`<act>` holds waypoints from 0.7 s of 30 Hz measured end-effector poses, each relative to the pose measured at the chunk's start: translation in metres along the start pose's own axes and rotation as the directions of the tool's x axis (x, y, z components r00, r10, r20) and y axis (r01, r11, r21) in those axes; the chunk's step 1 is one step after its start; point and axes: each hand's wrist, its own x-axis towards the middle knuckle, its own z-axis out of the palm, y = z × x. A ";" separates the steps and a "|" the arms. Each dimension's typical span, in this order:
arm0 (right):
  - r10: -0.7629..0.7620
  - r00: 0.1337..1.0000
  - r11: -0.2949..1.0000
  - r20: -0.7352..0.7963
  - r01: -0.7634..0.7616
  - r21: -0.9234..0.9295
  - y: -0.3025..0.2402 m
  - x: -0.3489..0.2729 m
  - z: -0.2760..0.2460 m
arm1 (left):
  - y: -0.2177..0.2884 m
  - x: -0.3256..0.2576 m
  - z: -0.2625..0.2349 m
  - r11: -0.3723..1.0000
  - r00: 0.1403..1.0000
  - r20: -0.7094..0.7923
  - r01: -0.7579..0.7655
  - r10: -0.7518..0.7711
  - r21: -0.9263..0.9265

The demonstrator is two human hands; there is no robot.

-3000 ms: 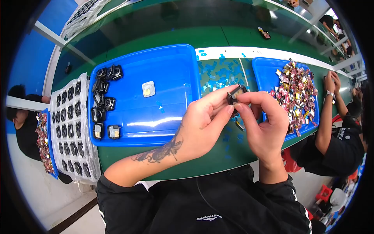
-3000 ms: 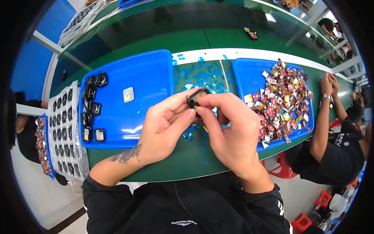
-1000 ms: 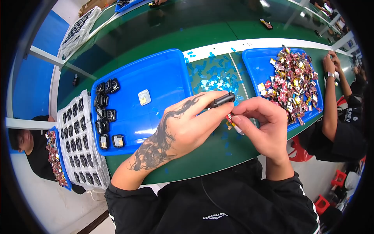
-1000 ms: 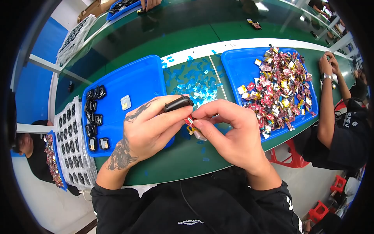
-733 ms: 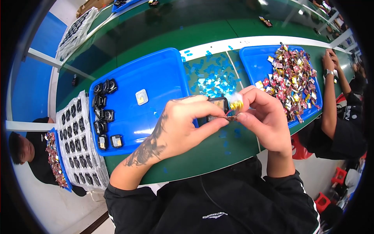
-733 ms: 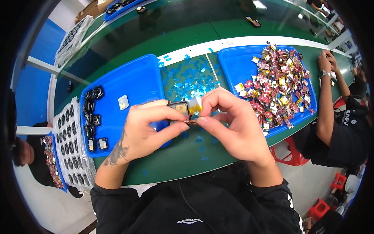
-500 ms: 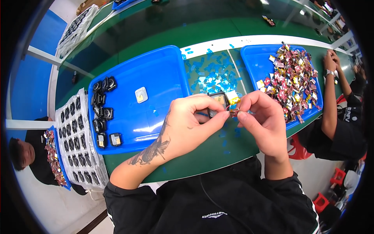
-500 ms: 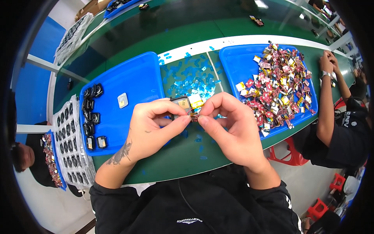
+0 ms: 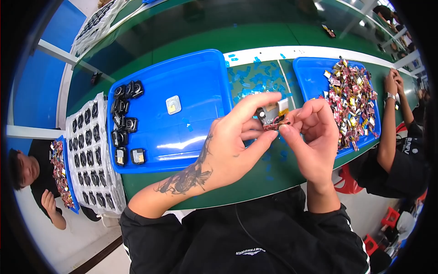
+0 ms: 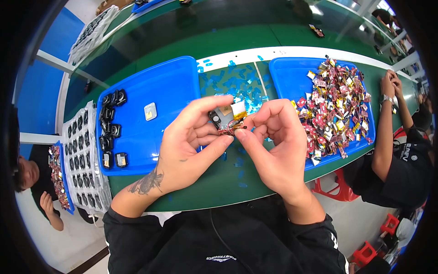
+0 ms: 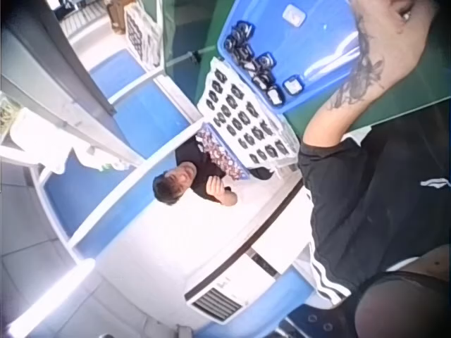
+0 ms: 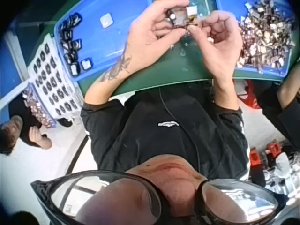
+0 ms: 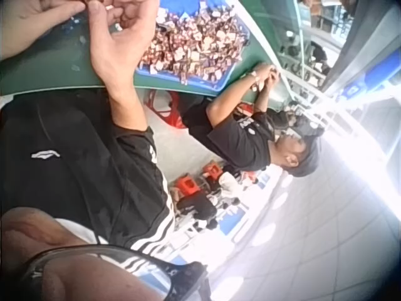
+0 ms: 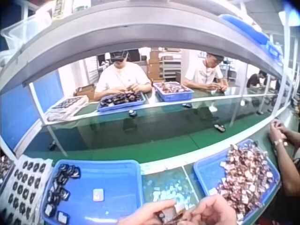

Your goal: Assembling small electronic devices by installing internal components like batteries into casings on a factory production line.

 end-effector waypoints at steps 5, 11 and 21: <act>-0.063 0.998 0.997 -0.015 0.062 -0.051 0.002 0.001 0.001 | -0.001 0.001 0.000 0.999 1.000 -0.007 -0.006 0.006 -0.032; -0.060 0.998 0.997 -0.025 0.059 -0.039 0.006 0.001 0.000 | -0.005 0.001 0.004 0.994 0.999 -0.048 -0.012 0.007 -0.107; -0.029 1.000 0.991 0.006 0.029 -0.128 0.009 0.004 0.006 | -0.011 -0.001 0.010 0.968 0.993 -0.109 0.009 -0.038 -0.249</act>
